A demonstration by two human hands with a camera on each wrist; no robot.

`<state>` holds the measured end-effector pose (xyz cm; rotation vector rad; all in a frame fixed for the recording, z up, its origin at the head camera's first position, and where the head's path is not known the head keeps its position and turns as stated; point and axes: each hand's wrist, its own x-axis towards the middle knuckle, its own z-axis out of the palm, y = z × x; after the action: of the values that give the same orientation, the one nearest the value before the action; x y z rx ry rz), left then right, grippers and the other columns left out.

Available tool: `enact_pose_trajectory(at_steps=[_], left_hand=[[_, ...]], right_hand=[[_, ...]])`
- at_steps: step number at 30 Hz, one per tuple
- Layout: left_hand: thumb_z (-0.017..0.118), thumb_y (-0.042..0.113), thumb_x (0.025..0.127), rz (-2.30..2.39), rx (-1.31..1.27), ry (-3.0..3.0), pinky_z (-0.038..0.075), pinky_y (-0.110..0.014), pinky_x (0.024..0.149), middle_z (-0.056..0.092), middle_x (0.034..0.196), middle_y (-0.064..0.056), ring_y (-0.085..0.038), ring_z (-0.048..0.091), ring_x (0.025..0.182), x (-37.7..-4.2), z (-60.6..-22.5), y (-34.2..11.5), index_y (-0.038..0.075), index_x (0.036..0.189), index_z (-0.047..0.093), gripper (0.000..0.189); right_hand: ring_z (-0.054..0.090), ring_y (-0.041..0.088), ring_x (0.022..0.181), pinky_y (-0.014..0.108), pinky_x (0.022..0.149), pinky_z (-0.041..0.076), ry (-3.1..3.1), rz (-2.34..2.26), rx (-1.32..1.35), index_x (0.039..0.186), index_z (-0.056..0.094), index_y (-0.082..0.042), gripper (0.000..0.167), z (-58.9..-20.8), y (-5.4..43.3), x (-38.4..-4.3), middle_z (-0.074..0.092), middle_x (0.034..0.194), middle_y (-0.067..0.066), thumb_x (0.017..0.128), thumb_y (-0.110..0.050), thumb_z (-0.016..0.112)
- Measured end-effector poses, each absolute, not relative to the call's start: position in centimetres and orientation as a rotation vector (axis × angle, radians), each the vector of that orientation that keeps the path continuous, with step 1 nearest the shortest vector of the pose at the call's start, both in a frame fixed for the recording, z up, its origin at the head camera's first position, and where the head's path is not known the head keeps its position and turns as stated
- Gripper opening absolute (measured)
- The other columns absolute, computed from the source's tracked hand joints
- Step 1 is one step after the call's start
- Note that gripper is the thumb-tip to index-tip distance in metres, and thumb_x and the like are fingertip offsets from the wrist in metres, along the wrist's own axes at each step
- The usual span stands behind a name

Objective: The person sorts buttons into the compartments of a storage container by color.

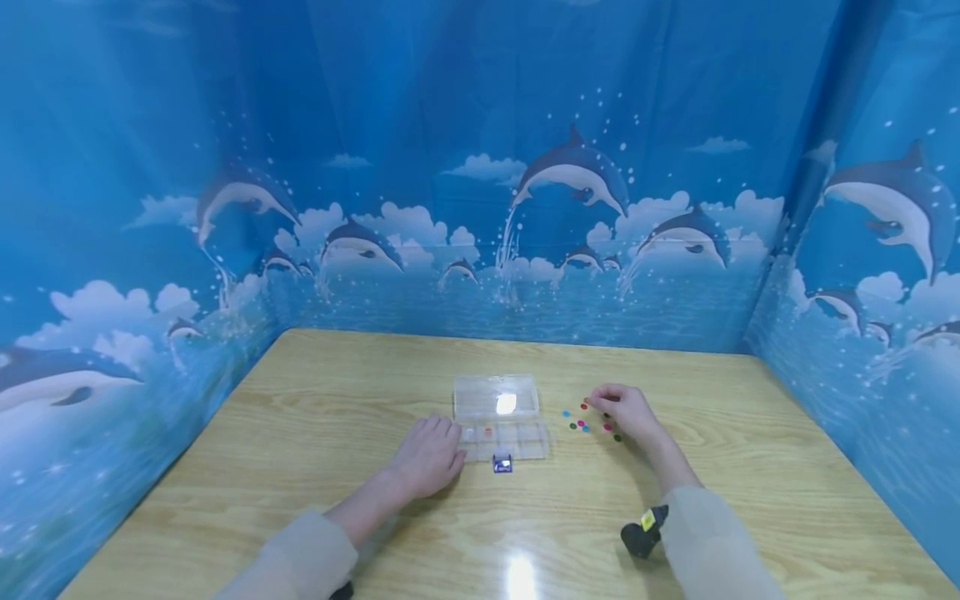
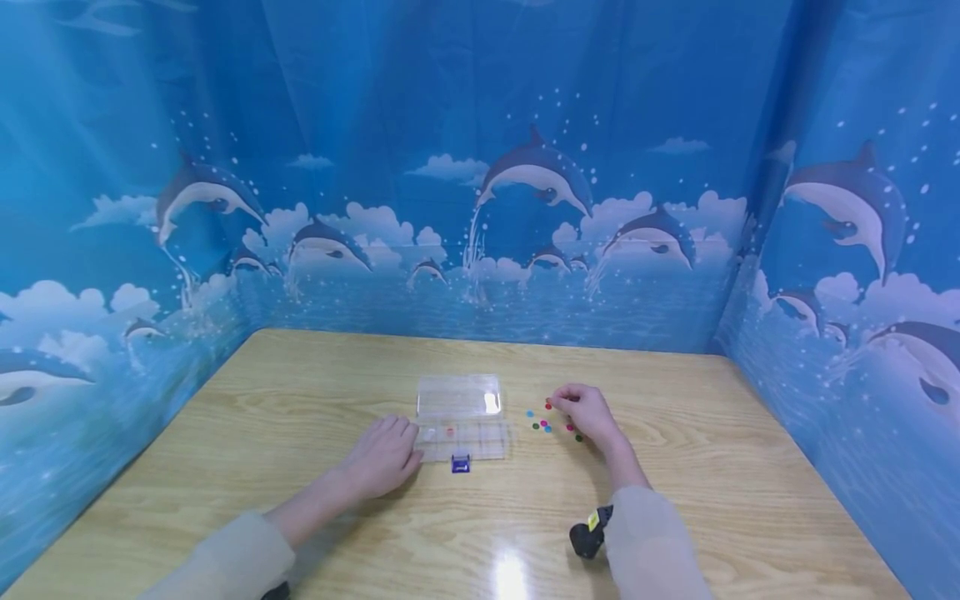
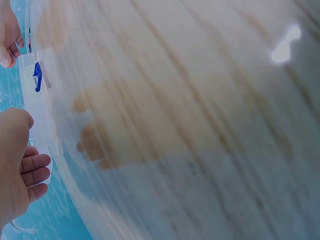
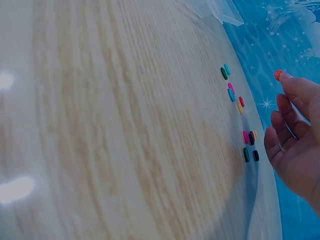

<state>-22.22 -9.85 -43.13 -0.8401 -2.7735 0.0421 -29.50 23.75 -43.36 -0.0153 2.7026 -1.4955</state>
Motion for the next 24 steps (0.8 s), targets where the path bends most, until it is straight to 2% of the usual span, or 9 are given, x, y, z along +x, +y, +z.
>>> enact_pose_trajectory(at_steps=[7,13,16,20,24], left_hand=[[0.053,0.030,0.091,0.025,-0.838,-2.779,0.043,-0.036,0.078,0.050,0.087,-0.007,-0.021,0.047,0.083,-22.2,-43.1,-9.9,0.002,0.099,0.053,0.029],[0.053,0.030,0.091,0.028,-0.827,-2.789,0.043,-0.036,0.078,0.050,0.087,-0.007,-0.020,0.046,0.083,-22.2,-43.1,-9.8,0.003,0.099,0.053,0.029],[0.052,0.030,0.091,0.038,-0.824,-2.795,0.043,-0.036,0.079,0.051,0.088,-0.007,-0.020,0.047,0.084,-22.2,-43.1,-9.7,0.003,0.100,0.054,0.029],[0.052,0.030,0.091,0.036,-0.826,-2.795,0.043,-0.036,0.079,0.051,0.088,-0.007,-0.020,0.047,0.084,-22.2,-43.1,-9.8,0.003,0.100,0.054,0.029],[0.053,0.030,0.091,0.029,-0.831,-2.788,0.043,-0.036,0.079,0.051,0.088,-0.007,-0.021,0.047,0.084,-22.2,-43.1,-9.8,0.002,0.100,0.054,0.029]], right_hand=[[0.048,0.018,0.073,0.029,0.058,0.046,2.651,-1.576,-0.040,0.103,0.061,0.002,0.022,-43.2,23.1,-29.4,0.061,0.102,0.011,0.091,-0.016,0.058],[0.041,0.013,0.057,0.024,0.046,0.037,2.653,-1.609,-0.091,0.096,0.063,-0.001,0.017,-42.9,22.0,-29.3,0.065,0.100,0.009,0.090,-0.016,0.060],[0.047,0.008,0.063,0.023,0.054,0.040,2.651,-1.623,-0.153,0.096,0.063,0.002,0.018,-42.7,21.4,-29.2,0.066,0.099,0.011,0.090,-0.014,0.060],[0.054,0.014,0.080,0.028,0.068,0.045,2.623,-1.642,-0.184,0.097,0.062,0.004,0.018,-42.6,20.4,-29.1,0.065,0.101,0.014,0.090,-0.012,0.059],[0.052,0.019,0.074,0.032,0.062,0.046,2.595,-1.644,-0.198,0.097,0.063,0.002,0.020,-42.4,19.6,-29.2,0.065,0.102,0.012,0.089,-0.016,0.060]])
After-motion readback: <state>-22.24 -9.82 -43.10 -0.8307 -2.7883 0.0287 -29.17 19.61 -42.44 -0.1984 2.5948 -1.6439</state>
